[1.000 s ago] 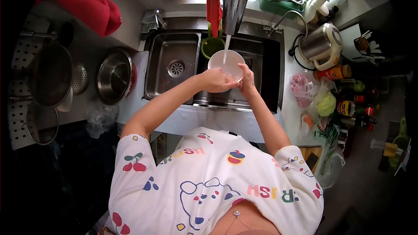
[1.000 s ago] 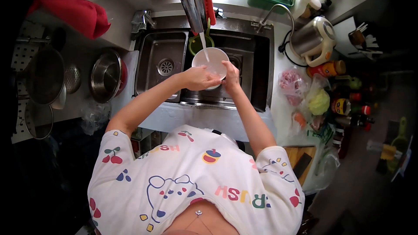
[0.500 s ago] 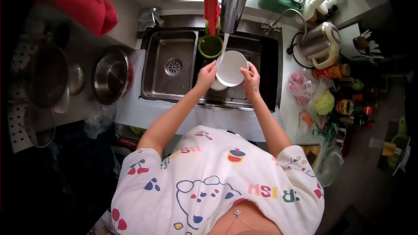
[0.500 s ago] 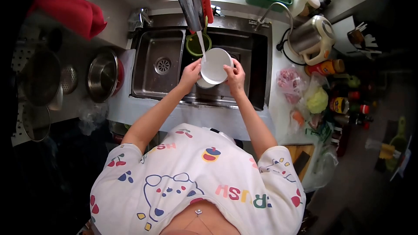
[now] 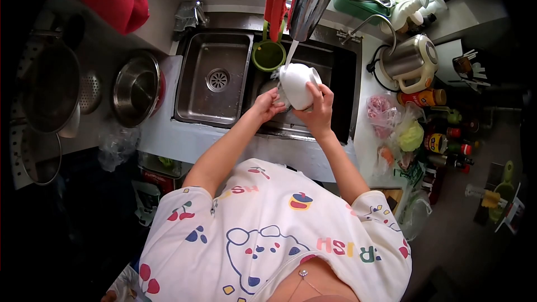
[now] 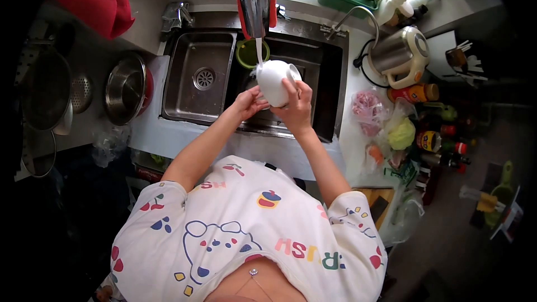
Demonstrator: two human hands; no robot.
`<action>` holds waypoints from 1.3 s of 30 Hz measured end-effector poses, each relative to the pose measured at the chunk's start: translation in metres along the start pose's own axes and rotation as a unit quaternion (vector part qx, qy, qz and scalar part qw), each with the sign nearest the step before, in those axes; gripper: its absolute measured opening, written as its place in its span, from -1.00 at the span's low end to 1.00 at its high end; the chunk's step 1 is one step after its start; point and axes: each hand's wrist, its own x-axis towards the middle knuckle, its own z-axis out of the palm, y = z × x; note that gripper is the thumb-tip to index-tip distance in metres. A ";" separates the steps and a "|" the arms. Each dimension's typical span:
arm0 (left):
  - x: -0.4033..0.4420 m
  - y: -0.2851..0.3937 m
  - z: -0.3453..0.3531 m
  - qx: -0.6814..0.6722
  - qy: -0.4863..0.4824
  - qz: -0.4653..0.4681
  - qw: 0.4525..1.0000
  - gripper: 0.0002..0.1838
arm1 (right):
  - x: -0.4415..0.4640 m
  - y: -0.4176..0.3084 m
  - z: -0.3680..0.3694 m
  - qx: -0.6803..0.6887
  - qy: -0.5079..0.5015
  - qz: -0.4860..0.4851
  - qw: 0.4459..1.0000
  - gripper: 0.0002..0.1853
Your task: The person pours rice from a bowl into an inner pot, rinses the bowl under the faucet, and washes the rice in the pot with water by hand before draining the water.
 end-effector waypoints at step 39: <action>-0.119 0.066 0.067 0.247 0.019 0.152 0.957 -0.23 | 0.053 0.007 0.096 0.215 -0.539 0.150 0.801 -0.73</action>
